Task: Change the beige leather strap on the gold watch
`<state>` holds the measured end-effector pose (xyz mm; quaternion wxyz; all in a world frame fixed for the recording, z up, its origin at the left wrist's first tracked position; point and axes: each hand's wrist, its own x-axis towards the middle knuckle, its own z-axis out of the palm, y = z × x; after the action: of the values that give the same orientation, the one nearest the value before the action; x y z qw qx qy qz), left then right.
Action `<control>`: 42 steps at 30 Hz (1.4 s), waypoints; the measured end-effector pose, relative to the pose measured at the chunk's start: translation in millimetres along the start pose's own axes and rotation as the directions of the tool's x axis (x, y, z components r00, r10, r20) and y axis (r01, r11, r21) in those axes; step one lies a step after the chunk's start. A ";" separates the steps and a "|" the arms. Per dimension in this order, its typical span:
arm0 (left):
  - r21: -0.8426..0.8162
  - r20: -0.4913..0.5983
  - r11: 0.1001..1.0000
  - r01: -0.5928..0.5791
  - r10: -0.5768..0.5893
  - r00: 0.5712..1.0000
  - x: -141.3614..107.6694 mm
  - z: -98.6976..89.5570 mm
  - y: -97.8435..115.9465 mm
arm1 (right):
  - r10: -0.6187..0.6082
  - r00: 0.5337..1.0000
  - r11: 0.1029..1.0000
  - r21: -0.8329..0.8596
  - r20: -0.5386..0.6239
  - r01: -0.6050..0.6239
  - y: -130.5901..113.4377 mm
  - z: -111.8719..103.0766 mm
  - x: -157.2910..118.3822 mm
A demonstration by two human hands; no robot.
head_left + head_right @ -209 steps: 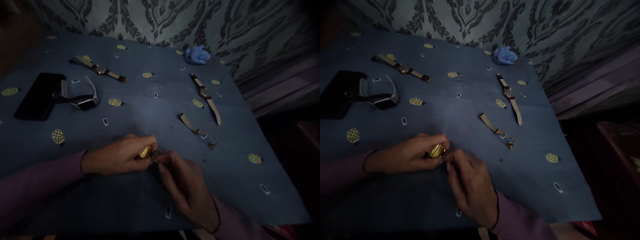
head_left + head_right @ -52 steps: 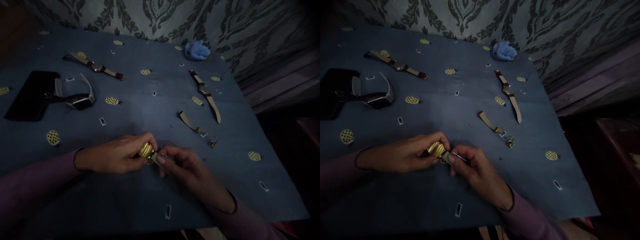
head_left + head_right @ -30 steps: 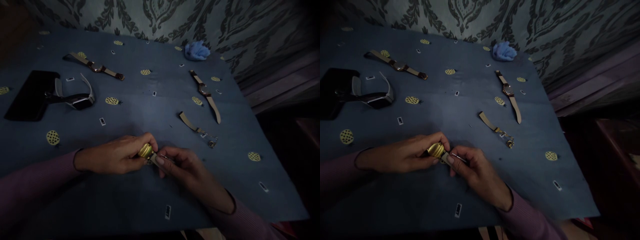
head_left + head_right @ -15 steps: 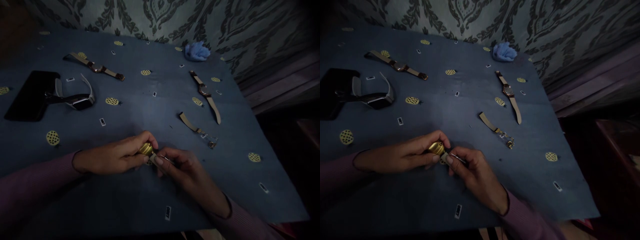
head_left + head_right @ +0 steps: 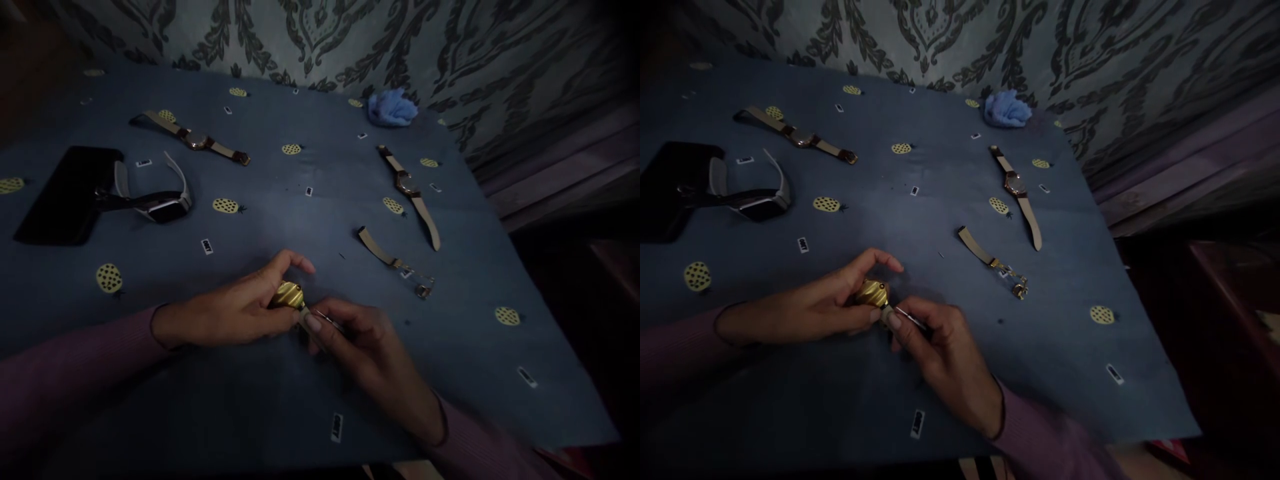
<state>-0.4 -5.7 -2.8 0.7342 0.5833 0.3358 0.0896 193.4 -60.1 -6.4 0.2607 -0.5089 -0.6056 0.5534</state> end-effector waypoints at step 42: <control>0.043 -0.198 0.999 0.001 0.008 0.980 6.4 5.9 -7.7 | -0.085 0.970 0.996 -0.024 -0.226 0.081 -2.3 -0.3 -1.5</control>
<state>6.0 -9.4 -11.8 0.6842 0.5878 0.4080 0.1411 193.4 -61.0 -3.8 0.3475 -0.5449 -0.5966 0.4759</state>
